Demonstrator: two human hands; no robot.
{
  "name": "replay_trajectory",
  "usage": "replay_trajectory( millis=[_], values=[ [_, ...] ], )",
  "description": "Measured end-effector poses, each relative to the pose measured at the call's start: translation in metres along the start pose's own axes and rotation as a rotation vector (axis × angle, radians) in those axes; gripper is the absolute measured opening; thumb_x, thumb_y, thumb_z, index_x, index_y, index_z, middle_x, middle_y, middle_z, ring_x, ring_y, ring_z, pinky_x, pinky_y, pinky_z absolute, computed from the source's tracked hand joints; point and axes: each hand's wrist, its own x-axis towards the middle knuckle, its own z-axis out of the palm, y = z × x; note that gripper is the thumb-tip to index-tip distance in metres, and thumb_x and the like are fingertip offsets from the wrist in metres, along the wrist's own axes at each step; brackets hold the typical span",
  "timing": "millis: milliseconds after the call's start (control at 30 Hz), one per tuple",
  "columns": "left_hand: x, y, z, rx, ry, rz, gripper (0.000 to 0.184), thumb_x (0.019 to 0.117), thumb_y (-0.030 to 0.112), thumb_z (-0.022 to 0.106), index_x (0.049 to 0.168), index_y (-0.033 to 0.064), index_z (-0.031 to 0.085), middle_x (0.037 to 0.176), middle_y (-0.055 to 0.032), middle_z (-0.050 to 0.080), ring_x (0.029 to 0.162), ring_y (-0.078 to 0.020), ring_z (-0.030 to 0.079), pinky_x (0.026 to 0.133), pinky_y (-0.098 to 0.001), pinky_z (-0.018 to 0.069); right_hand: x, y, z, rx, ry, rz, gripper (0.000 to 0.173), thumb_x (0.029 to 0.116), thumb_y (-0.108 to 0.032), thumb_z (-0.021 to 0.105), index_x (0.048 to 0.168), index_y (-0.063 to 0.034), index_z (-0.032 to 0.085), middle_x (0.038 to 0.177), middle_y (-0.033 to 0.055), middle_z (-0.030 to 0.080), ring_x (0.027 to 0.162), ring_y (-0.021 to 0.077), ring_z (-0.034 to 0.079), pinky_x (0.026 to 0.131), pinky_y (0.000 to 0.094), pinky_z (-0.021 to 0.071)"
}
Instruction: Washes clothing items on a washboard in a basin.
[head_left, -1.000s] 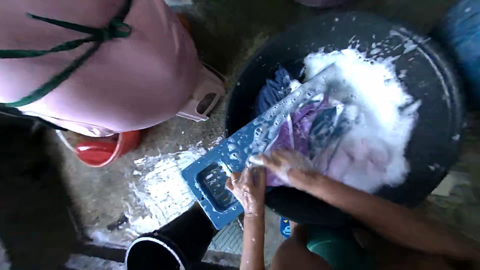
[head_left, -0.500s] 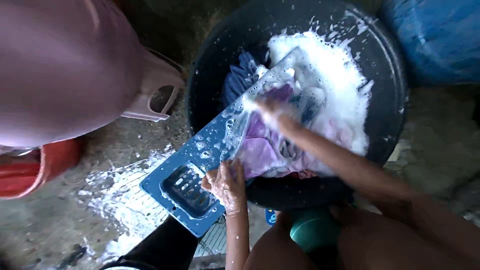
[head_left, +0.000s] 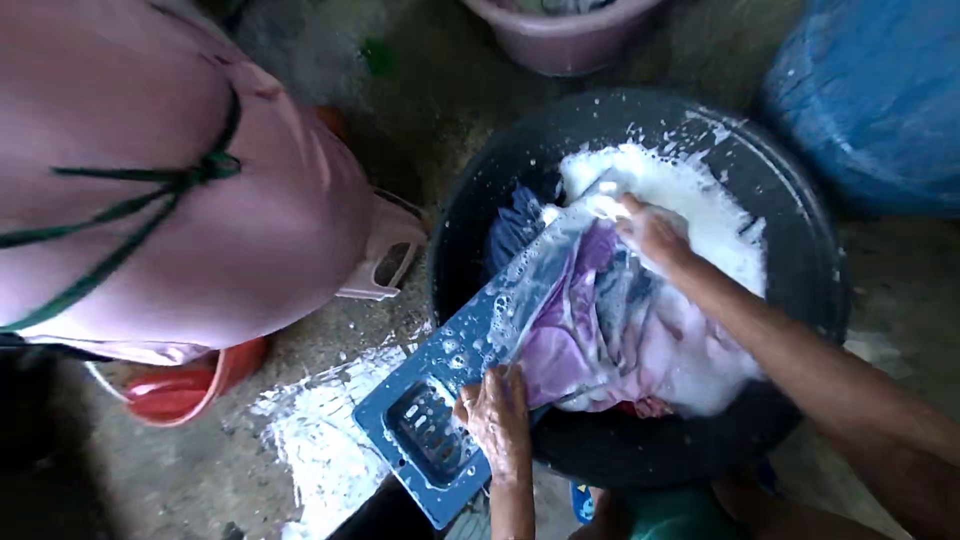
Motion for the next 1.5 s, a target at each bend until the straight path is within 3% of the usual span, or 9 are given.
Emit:
replay_trajectory(
  millis=[133, 200, 300, 467, 733, 933, 1133, 1333, 1500],
  values=[
    [0.027, 0.022, -0.015, -0.218, -0.137, 0.103, 0.027, 0.0949, 0.027, 0.063, 0.095, 0.0039, 0.077, 0.095, -0.0111, 0.075, 0.103, -0.0382, 0.067, 0.105, -0.0638, 0.0388, -0.041, -0.038, -0.04, 0.802, -0.335, 0.033, 0.036, 0.1032, -0.03, 0.058, 0.133, -0.0104, 0.06, 0.115, 0.0109, 0.068, 0.099, 0.0187, 0.065, 0.084, 0.039, 0.055],
    [0.055, 0.047, -0.022, -0.345, -0.193, 0.219, 0.024, 0.0974, 0.021, 0.063, 0.099, 0.0007, 0.074, 0.09, -0.012, 0.074, 0.088, -0.0278, 0.071, 0.089, -0.0484, 0.0547, -0.072, -0.06, -0.047, 1.012, -0.622, -0.086, 0.04, 0.1041, -0.031, 0.057, 0.138, -0.0106, 0.059, 0.125, 0.0046, 0.068, 0.108, 0.0088, 0.065, 0.095, 0.0286, 0.0548],
    [0.095, 0.073, -0.02, -0.56, -0.249, 0.35, 0.026, 0.1004, 0.02, 0.06, 0.102, -0.0039, 0.071, 0.079, -0.0117, 0.072, 0.067, -0.0148, 0.069, 0.066, -0.0299, 0.0573, -0.081, -0.065, -0.049, 1.054, -0.692, -0.113, 0.03, 0.1064, -0.037, 0.052, 0.121, -0.0144, 0.065, 0.089, -0.0089, 0.063, 0.073, -0.0055, 0.057, 0.066, 0.0128, 0.0493],
    [0.124, 0.077, -0.002, -0.703, -0.572, 0.345, 0.036, 0.0976, 0.032, 0.066, 0.107, -0.0025, 0.072, 0.09, -0.0105, 0.074, 0.083, -0.0117, 0.071, 0.082, -0.0325, 0.0584, -0.05, -0.042, -0.099, 1.038, -0.247, -0.104, 0.033, 0.1033, -0.034, 0.057, 0.128, -0.0142, 0.066, 0.096, -0.0036, 0.07, 0.076, 0.0012, 0.062, 0.067, 0.0211, 0.054],
    [0.103, 0.061, -0.037, -0.338, 0.147, 0.304, 0.025, 0.0949, 0.023, 0.071, 0.091, -0.0018, 0.068, 0.078, -0.0136, 0.066, 0.071, -0.0222, 0.061, 0.068, -0.0367, 0.0502, -0.04, -0.013, -0.169, 1.107, 0.066, -0.312, 0.019, 0.1058, -0.029, 0.05, 0.116, -0.0161, 0.06, 0.071, -0.011, 0.058, 0.053, -0.0021, 0.052, 0.047, 0.013, 0.0458],
    [-0.001, 0.007, -0.016, 0.008, -0.041, 0.281, 0.018, 0.0951, 0.016, 0.065, 0.103, 0.0064, 0.077, 0.09, -0.0173, 0.072, 0.084, -0.0357, 0.07, 0.08, -0.0551, 0.0494, -0.059, -0.028, -0.047, 0.568, -0.133, 0.114, 0.042, 0.1038, -0.028, 0.059, 0.142, -0.0109, 0.054, 0.114, 0.018, 0.07, 0.099, 0.0283, 0.069, 0.087, 0.0531, 0.0564],
    [-0.028, -0.002, 0.008, 0.041, 0.031, 0.18, 0.026, 0.0921, 0.011, 0.056, 0.104, 0.0083, 0.079, 0.088, -0.0179, 0.072, 0.081, -0.0346, 0.069, 0.081, -0.0557, 0.044, -0.128, -0.08, 0.079, 0.126, -0.119, -0.59, 0.038, 0.0979, -0.011, 0.064, 0.134, -0.0213, 0.066, 0.116, 0.0133, 0.07, 0.107, 0.0318, 0.069, 0.085, 0.0504, 0.0584],
    [-0.024, 0.0, 0.014, -0.031, 0.063, 0.155, 0.025, 0.0917, 0.012, 0.058, 0.104, 0.0077, 0.079, 0.087, -0.0189, 0.072, 0.079, -0.0359, 0.068, 0.083, -0.0537, 0.0446, -0.01, 0.025, 0.006, -0.174, 0.108, 0.207, 0.048, 0.1064, -0.019, 0.046, 0.154, -0.0099, 0.044, 0.142, 0.0295, 0.054, 0.115, 0.0504, 0.063, 0.09, 0.0652, 0.0507],
    [-0.027, -0.003, 0.013, -0.053, 0.068, 0.173, 0.021, 0.0904, 0.012, 0.061, 0.098, 0.0035, 0.079, 0.088, -0.0204, 0.072, 0.081, -0.035, 0.068, 0.083, -0.0521, 0.045, -0.131, -0.093, 0.078, 0.151, 0.093, -0.529, 0.035, 0.0942, -0.013, 0.068, 0.129, -0.0115, 0.068, 0.109, 0.0123, 0.073, 0.099, 0.0277, 0.071, 0.082, 0.0463, 0.0596]
  ],
)
